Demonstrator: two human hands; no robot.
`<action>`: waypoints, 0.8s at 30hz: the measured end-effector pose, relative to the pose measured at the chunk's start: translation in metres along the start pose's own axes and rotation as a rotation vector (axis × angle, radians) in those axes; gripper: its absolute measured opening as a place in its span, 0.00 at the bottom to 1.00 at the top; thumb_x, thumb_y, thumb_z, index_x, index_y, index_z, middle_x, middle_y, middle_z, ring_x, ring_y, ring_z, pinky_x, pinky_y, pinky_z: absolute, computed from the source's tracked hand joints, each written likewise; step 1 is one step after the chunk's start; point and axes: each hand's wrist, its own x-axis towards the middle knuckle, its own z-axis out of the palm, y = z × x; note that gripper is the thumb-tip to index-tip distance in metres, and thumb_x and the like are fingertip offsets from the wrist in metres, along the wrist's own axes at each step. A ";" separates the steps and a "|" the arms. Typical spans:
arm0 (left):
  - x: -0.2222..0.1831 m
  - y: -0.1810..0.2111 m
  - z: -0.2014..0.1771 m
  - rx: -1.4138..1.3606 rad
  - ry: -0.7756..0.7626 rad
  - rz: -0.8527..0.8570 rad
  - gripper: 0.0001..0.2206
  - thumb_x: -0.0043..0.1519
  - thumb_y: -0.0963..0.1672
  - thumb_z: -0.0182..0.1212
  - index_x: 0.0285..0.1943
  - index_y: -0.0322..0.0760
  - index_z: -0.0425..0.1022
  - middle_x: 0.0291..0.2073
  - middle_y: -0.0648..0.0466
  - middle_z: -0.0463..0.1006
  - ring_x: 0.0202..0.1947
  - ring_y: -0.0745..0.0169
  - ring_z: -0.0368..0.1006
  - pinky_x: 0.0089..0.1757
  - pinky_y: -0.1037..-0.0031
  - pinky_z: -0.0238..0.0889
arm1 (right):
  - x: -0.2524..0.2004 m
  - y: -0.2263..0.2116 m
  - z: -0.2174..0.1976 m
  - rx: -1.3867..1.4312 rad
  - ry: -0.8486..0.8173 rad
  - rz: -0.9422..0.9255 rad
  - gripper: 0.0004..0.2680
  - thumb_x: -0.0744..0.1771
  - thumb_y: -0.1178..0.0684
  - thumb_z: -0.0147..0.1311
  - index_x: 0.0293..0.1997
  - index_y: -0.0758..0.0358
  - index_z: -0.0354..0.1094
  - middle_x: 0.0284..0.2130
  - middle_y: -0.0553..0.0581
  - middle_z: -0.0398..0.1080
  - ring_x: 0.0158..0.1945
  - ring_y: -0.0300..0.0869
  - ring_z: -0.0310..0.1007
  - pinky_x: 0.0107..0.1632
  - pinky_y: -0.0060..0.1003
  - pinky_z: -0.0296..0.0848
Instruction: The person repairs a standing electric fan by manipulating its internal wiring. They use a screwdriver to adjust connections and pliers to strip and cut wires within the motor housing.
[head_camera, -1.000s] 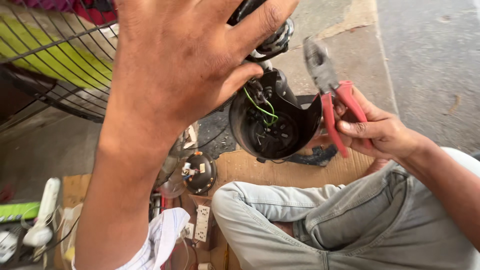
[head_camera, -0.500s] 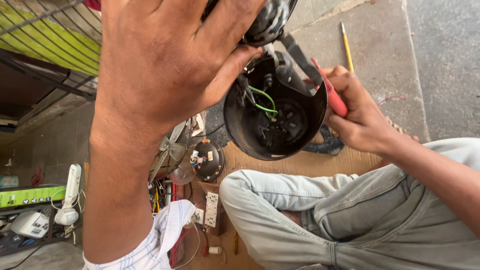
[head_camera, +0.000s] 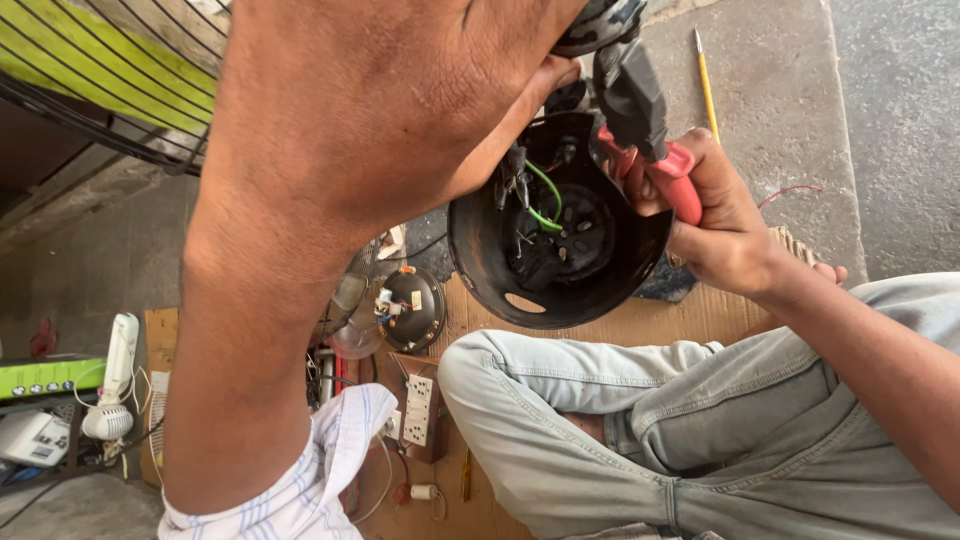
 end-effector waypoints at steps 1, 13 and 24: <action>-0.001 0.000 0.000 -0.003 -0.004 0.007 0.18 0.66 0.50 0.63 0.63 0.45 0.69 0.47 0.57 0.69 0.47 0.62 0.66 0.43 0.68 0.61 | 0.000 0.000 -0.001 0.042 -0.034 -0.032 0.18 0.63 0.67 0.43 0.57 0.53 0.51 0.45 0.50 0.60 0.50 0.36 0.60 0.57 0.29 0.63; -0.008 -0.003 0.001 -0.044 -0.029 0.003 0.16 0.67 0.50 0.63 0.60 0.44 0.70 0.45 0.57 0.68 0.46 0.62 0.66 0.42 0.69 0.60 | 0.006 -0.011 -0.013 0.172 -0.046 0.082 0.21 0.60 0.65 0.43 0.60 0.56 0.54 0.50 0.51 0.61 0.55 0.39 0.62 0.63 0.34 0.65; -0.005 0.001 0.002 -0.044 -0.029 0.007 0.13 0.69 0.50 0.62 0.57 0.43 0.71 0.43 0.57 0.68 0.44 0.63 0.66 0.42 0.70 0.60 | 0.003 -0.014 -0.017 0.041 -0.041 0.100 0.15 0.62 0.68 0.47 0.53 0.59 0.59 0.48 0.51 0.62 0.51 0.37 0.65 0.52 0.32 0.70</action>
